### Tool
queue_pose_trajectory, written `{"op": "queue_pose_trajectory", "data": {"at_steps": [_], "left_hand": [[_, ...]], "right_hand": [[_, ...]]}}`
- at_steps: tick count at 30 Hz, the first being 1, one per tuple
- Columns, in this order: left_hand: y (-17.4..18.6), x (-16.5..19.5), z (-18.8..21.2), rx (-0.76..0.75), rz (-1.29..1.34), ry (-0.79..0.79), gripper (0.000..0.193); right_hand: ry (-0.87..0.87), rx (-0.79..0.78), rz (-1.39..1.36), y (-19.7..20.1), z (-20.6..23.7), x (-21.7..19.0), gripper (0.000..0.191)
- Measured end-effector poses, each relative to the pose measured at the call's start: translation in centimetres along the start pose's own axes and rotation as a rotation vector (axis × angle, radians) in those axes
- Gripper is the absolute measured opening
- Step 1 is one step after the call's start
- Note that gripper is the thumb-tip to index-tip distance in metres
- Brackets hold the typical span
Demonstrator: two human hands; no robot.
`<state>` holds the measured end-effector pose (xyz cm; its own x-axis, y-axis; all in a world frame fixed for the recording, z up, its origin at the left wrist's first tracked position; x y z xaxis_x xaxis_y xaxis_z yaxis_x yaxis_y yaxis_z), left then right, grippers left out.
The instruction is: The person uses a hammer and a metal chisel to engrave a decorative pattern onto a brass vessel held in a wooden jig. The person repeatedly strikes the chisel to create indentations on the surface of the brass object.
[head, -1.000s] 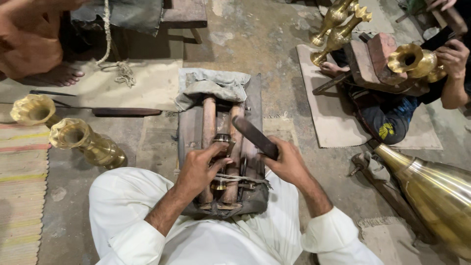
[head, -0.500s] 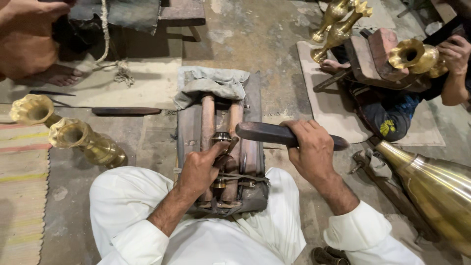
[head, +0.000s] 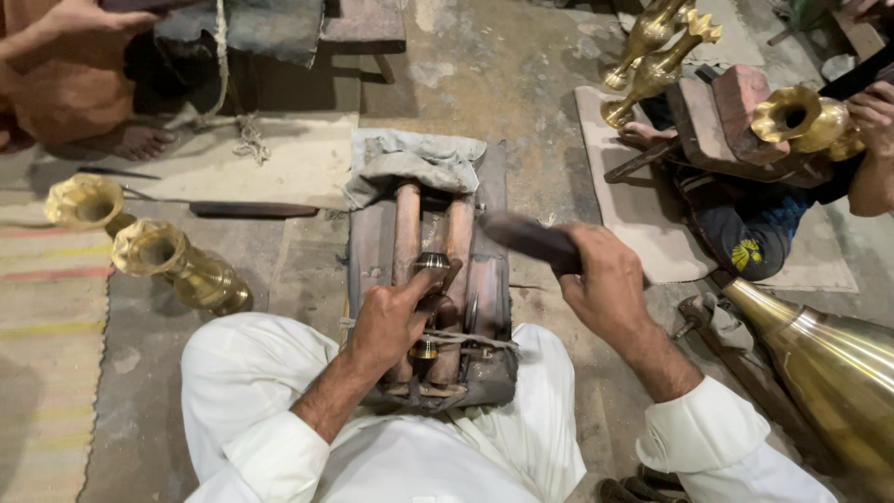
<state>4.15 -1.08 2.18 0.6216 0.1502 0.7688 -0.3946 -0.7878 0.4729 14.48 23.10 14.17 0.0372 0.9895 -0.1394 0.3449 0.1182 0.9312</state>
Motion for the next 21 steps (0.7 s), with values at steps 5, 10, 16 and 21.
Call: {"op": "queue_pose_trajectory", "data": {"at_steps": [5,10,16,21], "left_hand": [[-0.16,-0.30,-0.17,-0.078,-0.046,0.083,0.044],[-0.05,-0.34,-0.05,-0.043,-0.027,0.004,0.047],[-0.15,-0.53,-0.09,-0.062,-0.042,0.015,0.053],[-0.17,-0.75,-0.23,-0.070,-0.027,0.020,0.049]], "right_hand": [[-0.027,0.028,-0.104,0.31,-0.21,-0.23,0.045],[0.031,-0.005,-0.022,0.42,-0.28,-0.37,0.043],[0.038,-0.002,0.024,0.54,-0.41,-0.41,0.039],[-0.018,0.005,-0.025,0.72,-0.51,-0.16,0.045]]}}
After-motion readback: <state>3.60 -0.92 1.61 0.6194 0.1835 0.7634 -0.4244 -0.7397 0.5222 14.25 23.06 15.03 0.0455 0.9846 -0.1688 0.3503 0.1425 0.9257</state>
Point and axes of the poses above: each hand's wrist, its own z-axis away from the middle knuckle, its own y-axis out of the back of the hand, x = y × z, the point moved 1 cm from there along -z, towards the middle knuckle, and after that the axes turned 1 degree about y, right-handed, at the moved point
